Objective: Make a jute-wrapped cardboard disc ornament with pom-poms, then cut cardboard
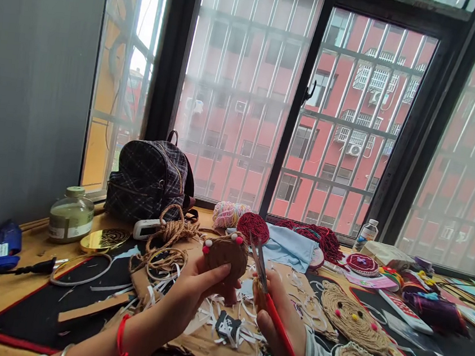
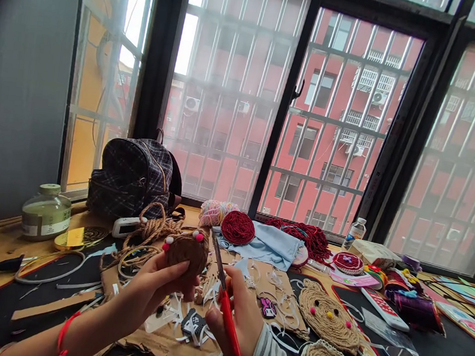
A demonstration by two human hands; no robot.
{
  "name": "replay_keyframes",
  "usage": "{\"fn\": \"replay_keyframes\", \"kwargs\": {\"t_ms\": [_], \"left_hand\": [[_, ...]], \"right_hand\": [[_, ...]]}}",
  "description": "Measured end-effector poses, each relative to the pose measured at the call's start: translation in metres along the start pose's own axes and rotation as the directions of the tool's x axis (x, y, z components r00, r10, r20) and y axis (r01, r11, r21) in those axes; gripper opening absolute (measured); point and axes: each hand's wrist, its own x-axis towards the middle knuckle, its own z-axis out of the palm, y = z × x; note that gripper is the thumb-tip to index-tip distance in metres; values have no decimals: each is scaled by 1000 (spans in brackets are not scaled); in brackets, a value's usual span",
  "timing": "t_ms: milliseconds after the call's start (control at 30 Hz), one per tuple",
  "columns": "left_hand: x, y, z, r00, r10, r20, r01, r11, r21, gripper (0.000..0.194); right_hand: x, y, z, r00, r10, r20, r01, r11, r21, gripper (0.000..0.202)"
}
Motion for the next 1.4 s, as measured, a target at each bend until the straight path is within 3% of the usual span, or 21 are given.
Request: {"fn": "replay_keyframes", "kwargs": {"t_ms": [467,733,1067,1400], "left_hand": [[3,-3,-7,997,34,64,-43,990,137,27],[4,-2,-4,998,13,56,-20,991,129,29],[3,-1,-4,998,26,60,-33,992,125,26],[4,-1,-4,997,7,73,-15,994,111,28]], "right_hand": [[-1,4,2,997,28,76,-33,998,60,60],[0,1,0,994,14,110,-17,999,33,58],[-1,-3,-3,999,-5,48,11,990,-142,53],[-2,3,-1,999,31,10,-29,990,-140,53]]}}
